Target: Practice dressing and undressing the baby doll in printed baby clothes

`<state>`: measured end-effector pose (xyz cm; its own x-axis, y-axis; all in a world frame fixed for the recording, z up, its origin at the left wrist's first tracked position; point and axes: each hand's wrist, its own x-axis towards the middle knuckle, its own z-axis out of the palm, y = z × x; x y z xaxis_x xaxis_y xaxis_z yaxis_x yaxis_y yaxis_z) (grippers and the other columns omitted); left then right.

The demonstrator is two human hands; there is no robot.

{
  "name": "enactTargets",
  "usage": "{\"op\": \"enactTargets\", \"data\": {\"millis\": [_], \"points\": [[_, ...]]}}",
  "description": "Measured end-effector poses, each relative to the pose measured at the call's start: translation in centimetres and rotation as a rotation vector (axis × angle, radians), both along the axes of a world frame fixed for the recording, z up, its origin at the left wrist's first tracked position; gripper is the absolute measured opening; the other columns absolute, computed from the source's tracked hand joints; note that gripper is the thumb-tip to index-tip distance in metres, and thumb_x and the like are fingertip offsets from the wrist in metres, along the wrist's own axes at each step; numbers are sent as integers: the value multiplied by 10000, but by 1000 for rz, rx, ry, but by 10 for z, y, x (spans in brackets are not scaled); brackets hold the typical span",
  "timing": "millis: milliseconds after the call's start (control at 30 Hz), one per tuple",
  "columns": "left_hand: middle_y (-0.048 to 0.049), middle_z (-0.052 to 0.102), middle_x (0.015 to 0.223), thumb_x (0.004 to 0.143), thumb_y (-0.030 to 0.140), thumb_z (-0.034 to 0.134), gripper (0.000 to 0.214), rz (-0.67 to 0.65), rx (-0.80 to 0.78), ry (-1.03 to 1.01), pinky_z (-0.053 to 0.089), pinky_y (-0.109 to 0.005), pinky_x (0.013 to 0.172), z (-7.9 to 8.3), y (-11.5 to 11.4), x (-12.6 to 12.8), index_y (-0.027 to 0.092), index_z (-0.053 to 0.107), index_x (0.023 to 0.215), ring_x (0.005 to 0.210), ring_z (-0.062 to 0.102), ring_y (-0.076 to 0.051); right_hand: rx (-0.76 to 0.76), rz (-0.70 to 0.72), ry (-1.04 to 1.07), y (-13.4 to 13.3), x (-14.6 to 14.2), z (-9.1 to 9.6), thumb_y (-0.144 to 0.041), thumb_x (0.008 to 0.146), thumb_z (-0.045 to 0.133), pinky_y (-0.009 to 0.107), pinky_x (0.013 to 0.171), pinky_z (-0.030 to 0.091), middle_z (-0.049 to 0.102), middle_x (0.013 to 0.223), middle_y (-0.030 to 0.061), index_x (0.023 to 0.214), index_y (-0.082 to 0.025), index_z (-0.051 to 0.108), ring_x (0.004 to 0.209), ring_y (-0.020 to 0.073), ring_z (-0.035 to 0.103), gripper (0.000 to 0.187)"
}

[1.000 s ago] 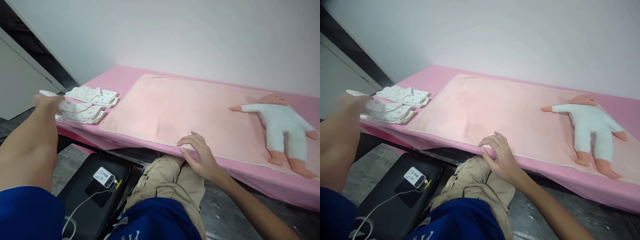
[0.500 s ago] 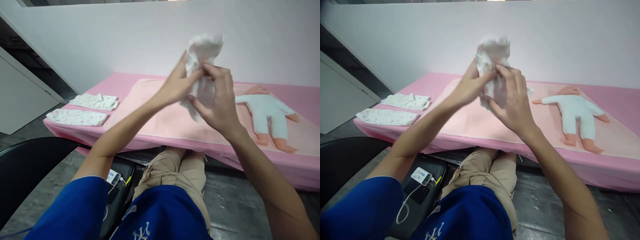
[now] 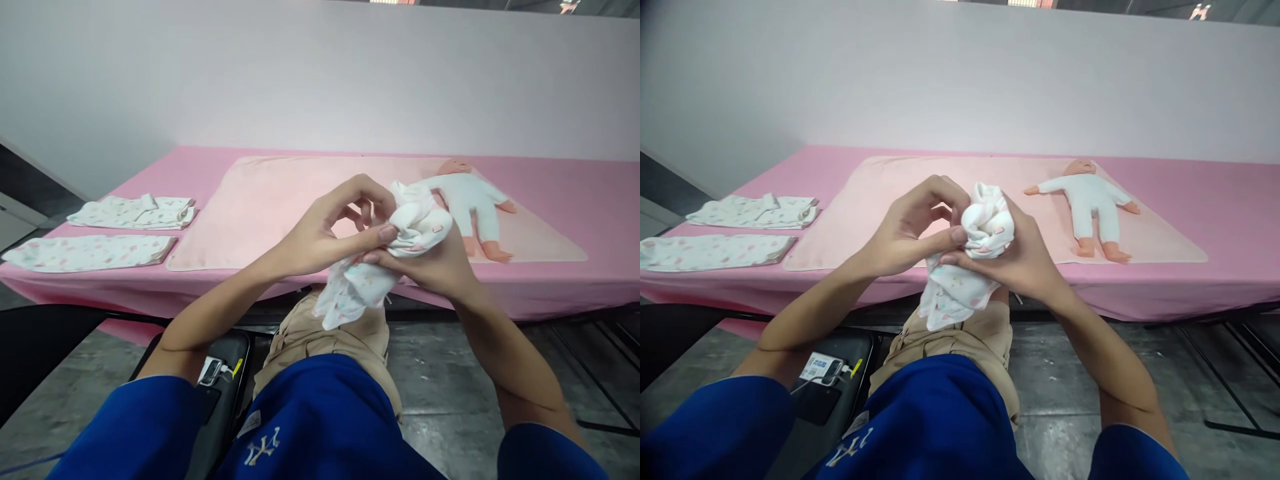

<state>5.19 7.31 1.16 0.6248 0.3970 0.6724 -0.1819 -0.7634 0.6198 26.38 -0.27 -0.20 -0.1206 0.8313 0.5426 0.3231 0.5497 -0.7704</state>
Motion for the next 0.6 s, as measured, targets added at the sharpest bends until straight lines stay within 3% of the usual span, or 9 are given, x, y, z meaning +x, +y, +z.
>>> {"op": "enactTargets", "data": {"millis": [200, 300, 367, 433, 500, 600], "points": [[-28, 698, 994, 1030, 347, 775, 110, 167, 339, -151, 600, -396, 858, 5, -4, -26, 265, 701, 1035, 962, 687, -188, 101, 77, -50, 6, -26, 0, -508, 800, 1007, 433, 861, 656, 697, 1020, 32, 1062, -246, 735, 991, 257, 702, 459], [-2, 679, 985, 1076, 348, 720, 87, 220, 267, -219, 587, -354, 807, 0, 1, -42, 279, 668, 1088, 902, 704, -157, 158, 87, -102, 7, -29, -3, -462, 966, 874, 382, 818, 612, 677, 996, 29, 970, -258, 770, 931, 211, 673, 229], [19, 620, 972, 1096, 313, 687, 71, 244, 192, -279, 536, -295, 736, -3, 9, -56, 265, 638, 1081, 796, 656, -97, 170, 48, -132, 7, -24, -3, -417, 1032, 801, 354, 787, 577, 667, 950, 25, 904, -266, 781, 896, 192, 652, 199], [28, 550, 1025, 1108, 311, 648, 111, 337, 154, -272, 465, -250, 688, 0, 24, -73, 236, 586, 1054, 705, 576, -33, 151, -25, -157, 12, -11, 0, -401, 1042, 781, 339, 760, 538, 650, 912, 18, 878, -267, 779, 855, 180, 625, 212], [22, 500, 1094, 1129, 362, 574, 157, 518, 124, -172, 448, -251, 735, 8, 49, -89, 215, 542, 1082, 727, 583, -14, 99, -110, -175, 29, 8, 5, -399, 1041, 763, 336, 747, 495, 627, 893, 6, 892, -260, 765, 816, 170, 592, 204], [15, 459, 988, 1158, 417, 443, 275, 748, 24, 136, 480, -349, 888, 18, 112, -99, 189, 532, 1283, 873, 670, -86, 23, -277, -228, 83, 42, 8, -328, 1042, 670, 336, 753, 428, 575, 849, -9, 873, -229, 682, 777, 157, 531, 195]]}}
